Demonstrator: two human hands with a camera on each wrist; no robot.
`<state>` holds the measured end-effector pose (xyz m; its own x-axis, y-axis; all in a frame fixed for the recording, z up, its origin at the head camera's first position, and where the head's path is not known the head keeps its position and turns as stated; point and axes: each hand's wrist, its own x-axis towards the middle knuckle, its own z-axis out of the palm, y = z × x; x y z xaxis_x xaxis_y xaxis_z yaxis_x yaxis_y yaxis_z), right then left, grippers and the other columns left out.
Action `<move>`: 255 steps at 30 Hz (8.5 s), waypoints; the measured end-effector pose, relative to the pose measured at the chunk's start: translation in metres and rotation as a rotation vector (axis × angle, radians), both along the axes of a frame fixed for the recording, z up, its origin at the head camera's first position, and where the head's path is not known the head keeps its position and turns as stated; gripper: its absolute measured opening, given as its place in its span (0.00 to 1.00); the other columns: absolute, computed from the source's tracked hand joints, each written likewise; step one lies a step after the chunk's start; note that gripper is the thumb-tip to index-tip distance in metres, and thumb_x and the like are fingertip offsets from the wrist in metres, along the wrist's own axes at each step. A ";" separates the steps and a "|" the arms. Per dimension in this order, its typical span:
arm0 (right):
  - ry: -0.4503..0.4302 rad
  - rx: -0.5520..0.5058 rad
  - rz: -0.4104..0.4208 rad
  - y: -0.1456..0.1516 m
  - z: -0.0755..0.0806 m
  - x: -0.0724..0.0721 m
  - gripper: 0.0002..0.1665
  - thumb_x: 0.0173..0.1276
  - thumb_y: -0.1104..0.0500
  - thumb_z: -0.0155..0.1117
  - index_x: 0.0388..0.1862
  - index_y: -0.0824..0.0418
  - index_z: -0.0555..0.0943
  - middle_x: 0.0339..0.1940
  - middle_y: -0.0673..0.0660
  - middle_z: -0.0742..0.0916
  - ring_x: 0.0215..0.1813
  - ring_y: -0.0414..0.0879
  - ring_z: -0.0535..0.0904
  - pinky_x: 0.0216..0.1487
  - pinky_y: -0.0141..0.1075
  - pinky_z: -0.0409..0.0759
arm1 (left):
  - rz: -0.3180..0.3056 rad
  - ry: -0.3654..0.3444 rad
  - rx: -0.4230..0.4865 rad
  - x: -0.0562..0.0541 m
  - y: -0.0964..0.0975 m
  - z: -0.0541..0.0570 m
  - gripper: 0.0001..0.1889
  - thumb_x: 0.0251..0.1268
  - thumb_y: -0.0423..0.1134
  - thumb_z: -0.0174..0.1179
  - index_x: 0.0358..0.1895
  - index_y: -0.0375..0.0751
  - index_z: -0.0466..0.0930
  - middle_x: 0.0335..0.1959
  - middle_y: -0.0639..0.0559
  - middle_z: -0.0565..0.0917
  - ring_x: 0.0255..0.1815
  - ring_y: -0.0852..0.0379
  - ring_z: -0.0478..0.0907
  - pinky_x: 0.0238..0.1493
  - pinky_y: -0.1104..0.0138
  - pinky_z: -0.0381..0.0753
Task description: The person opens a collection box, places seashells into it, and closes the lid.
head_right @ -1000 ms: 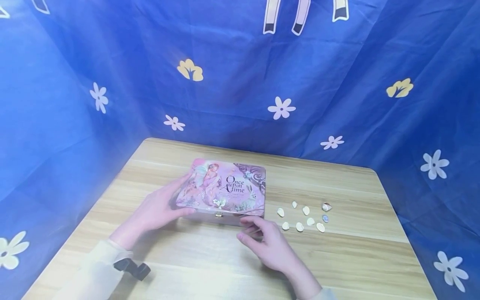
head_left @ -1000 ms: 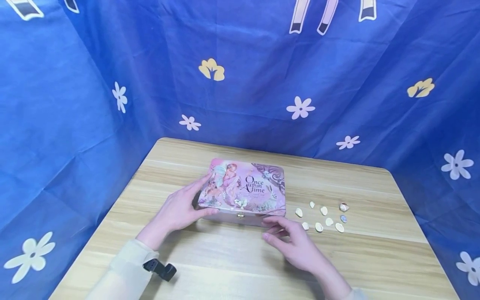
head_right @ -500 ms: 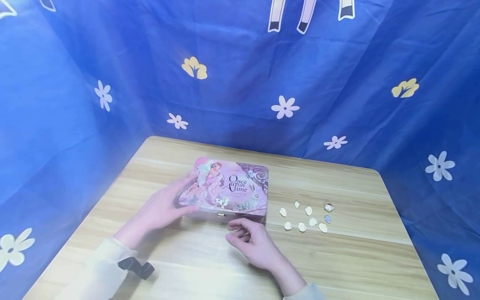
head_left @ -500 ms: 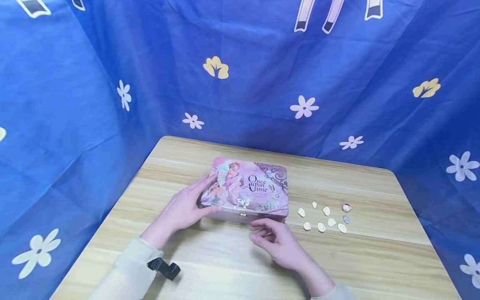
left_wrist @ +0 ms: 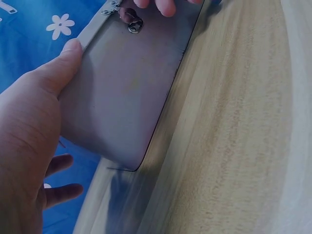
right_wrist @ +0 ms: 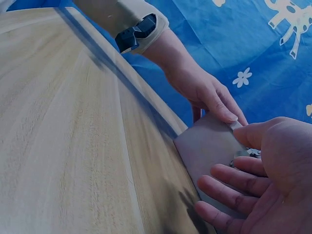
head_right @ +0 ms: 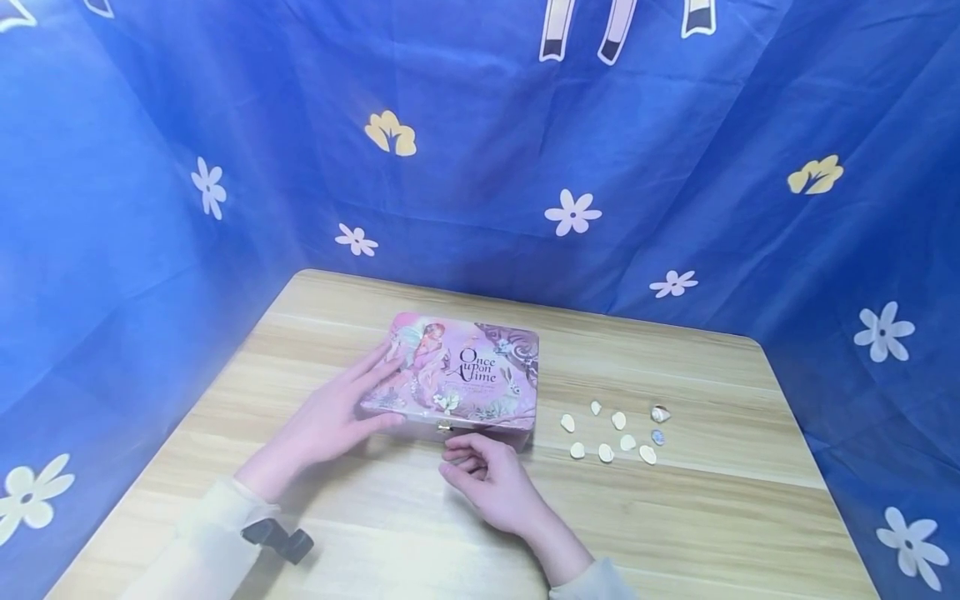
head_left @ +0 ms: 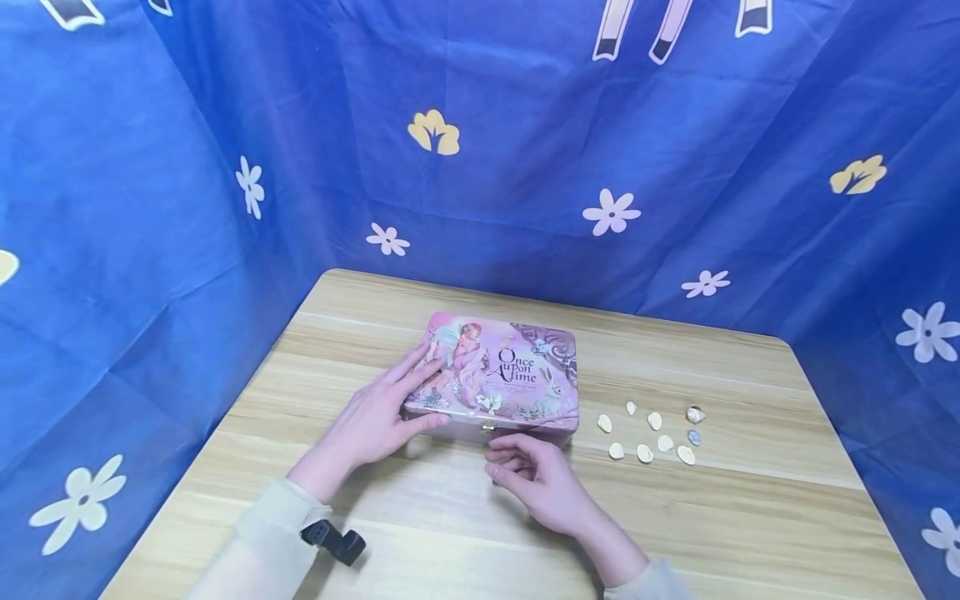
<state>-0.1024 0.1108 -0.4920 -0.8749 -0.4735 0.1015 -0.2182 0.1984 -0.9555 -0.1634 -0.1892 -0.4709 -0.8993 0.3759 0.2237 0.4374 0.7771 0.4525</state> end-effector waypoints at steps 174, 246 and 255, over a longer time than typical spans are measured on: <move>-0.421 -0.482 -0.216 -0.041 0.031 -0.008 0.16 0.81 0.63 0.60 0.56 0.77 0.80 0.43 0.63 0.92 0.26 0.41 0.83 0.44 0.36 0.85 | -0.031 0.002 0.058 -0.011 -0.004 0.021 0.40 0.72 0.70 0.59 0.82 0.60 0.67 0.86 0.53 0.56 0.78 0.36 0.66 0.67 0.32 0.71; 0.426 -0.381 -0.498 0.074 0.085 -0.073 0.15 0.75 0.74 0.64 0.57 0.78 0.84 0.52 0.61 0.89 0.31 0.44 0.89 0.40 0.31 0.88 | 0.047 0.080 0.258 -0.052 0.007 0.085 0.28 0.84 0.58 0.52 0.68 0.39 0.81 0.49 0.44 0.90 0.50 0.47 0.87 0.56 0.47 0.83; 0.478 -0.383 -0.543 0.067 0.087 -0.081 0.12 0.76 0.73 0.64 0.54 0.79 0.85 0.48 0.63 0.89 0.31 0.42 0.89 0.37 0.29 0.87 | 0.045 0.119 0.289 -0.052 0.008 0.085 0.27 0.86 0.55 0.49 0.72 0.40 0.78 0.37 0.48 0.87 0.37 0.51 0.82 0.49 0.51 0.82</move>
